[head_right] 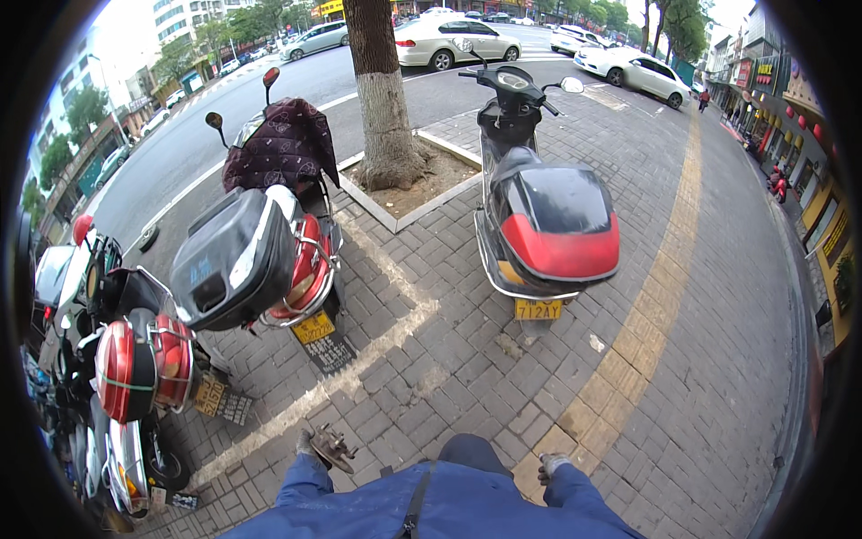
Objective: The person carries a wheel hub assembly to a roadside repair area, kneels beside a white car with a removed wheel, and uses a socket wrench to tighten lug nuts onto the hub. After securing the nuts, the person stands, inspects the hub, and walks back toward the shop entrance.
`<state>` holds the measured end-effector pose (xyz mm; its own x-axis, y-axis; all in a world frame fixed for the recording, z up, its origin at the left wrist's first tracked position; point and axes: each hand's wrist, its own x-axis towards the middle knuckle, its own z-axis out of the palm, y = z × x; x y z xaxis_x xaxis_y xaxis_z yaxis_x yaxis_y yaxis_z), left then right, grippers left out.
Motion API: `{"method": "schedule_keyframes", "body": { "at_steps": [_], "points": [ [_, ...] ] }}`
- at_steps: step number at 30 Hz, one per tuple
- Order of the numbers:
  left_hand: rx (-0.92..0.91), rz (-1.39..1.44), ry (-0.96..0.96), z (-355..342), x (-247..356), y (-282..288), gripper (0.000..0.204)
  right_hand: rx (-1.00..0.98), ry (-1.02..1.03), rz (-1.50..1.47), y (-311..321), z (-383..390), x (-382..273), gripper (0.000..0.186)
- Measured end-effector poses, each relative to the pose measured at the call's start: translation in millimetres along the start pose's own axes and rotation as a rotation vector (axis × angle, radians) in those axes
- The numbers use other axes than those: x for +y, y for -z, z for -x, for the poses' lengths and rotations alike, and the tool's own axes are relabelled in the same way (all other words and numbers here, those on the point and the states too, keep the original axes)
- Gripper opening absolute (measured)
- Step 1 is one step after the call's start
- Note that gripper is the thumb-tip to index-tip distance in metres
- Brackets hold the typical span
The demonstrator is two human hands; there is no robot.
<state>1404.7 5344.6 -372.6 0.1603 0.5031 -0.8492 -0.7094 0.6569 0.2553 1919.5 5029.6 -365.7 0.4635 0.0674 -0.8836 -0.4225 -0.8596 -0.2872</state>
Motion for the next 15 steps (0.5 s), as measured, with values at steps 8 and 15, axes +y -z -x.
{"method": "schedule_keyframes", "body": {
  "at_steps": [8, 15],
  "points": [
    [-0.256, -0.118, -0.113, -61.4, 50.9, -227.9, 0.040, -0.182, 0.152, 0.005, -92.9, -58.1, -232.8, 0.026],
    [-0.492, -0.081, -0.180, -115.3, 100.5, -381.5, 0.038, -0.385, 0.440, 0.133, -196.5, -20.7, -514.6, 0.030]
  ]
}}
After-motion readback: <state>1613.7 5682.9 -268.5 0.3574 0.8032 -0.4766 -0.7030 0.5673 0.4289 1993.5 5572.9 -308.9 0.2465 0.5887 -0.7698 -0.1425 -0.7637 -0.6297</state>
